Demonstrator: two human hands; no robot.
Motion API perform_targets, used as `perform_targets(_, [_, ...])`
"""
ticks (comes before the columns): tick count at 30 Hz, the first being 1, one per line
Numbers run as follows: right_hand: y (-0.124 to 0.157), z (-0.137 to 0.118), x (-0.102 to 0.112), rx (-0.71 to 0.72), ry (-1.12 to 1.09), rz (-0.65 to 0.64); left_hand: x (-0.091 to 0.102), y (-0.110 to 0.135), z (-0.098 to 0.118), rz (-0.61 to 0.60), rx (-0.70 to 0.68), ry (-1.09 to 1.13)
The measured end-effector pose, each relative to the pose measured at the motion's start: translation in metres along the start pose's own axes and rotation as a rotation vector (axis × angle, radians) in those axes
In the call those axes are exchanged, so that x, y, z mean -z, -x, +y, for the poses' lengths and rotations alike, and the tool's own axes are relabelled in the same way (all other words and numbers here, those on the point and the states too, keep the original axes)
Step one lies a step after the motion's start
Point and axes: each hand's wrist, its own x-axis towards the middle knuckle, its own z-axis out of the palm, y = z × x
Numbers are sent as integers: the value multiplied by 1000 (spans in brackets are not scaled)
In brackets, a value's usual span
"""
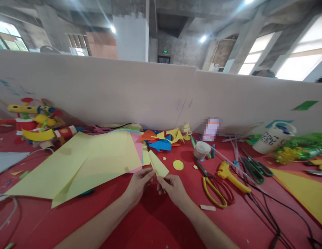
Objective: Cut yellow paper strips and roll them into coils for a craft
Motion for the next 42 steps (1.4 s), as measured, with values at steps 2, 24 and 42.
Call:
perform_targets(2, [-1, 0, 1, -4, 11, -2, -1, 0, 2, -3, 4, -18])
perform_targets(24, [0, -1, -1, -53, -80, -43, -1, 1, 1, 12, -41, -89])
perform_targets(42, [-2, 10, -7, -89, -55, 90, -3, 1, 6, 82, -68, -150])
